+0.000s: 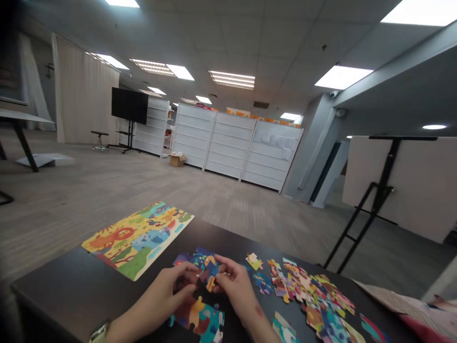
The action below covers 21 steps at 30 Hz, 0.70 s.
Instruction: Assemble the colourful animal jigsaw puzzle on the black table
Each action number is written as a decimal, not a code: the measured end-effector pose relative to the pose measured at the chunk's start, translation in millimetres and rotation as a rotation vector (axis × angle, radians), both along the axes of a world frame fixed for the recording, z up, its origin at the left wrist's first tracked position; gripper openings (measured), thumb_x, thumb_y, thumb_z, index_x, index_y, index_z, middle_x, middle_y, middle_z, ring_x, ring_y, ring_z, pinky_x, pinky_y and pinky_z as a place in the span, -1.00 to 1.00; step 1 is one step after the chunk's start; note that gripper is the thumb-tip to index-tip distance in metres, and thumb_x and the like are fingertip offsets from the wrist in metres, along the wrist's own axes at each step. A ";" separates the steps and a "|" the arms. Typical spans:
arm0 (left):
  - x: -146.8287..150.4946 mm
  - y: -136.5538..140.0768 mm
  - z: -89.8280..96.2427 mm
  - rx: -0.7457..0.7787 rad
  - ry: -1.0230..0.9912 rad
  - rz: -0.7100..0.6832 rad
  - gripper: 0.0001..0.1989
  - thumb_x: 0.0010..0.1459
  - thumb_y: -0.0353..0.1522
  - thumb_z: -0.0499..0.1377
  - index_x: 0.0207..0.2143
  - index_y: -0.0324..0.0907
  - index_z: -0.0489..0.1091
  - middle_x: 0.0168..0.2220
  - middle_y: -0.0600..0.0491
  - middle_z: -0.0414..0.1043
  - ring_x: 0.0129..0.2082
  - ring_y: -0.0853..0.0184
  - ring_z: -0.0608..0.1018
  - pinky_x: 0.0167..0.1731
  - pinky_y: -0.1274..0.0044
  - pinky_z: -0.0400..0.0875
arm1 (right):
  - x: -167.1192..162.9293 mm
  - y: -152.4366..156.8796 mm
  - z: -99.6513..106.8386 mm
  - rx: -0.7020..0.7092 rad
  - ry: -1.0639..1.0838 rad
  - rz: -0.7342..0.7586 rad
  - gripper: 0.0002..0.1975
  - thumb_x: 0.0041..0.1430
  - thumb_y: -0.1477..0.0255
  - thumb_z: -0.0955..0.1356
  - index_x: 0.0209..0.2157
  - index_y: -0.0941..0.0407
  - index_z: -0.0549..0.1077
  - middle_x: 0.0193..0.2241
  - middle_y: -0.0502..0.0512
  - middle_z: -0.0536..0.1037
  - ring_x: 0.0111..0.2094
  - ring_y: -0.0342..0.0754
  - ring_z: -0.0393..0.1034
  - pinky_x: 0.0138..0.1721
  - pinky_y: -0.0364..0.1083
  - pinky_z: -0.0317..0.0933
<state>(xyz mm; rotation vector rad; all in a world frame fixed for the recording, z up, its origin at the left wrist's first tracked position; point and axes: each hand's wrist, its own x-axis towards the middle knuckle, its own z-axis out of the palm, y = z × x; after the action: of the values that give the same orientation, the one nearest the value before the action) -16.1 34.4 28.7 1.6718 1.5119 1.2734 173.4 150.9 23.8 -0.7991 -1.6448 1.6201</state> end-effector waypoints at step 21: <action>-5.1 -4.6 12.7 0.001 0.511 -0.191 -0.57 0.00 -0.45 0.20 -0.04 -0.01 0.40 0.04 0.05 0.41 0.03 0.17 0.44 0.10 0.34 0.29 | -3.5 -9.8 -8.8 0.544 -0.504 -0.142 -0.88 -0.02 0.49 0.40 -0.36 0.12 0.55 -0.59 -0.06 0.50 -0.53 -0.12 0.36 -0.44 -0.17 0.15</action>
<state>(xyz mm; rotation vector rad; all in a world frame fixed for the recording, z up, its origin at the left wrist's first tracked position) -21.2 29.8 41.3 2.1957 1.5701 0.7794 169.9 141.0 15.0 -1.0473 -2.1807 0.8327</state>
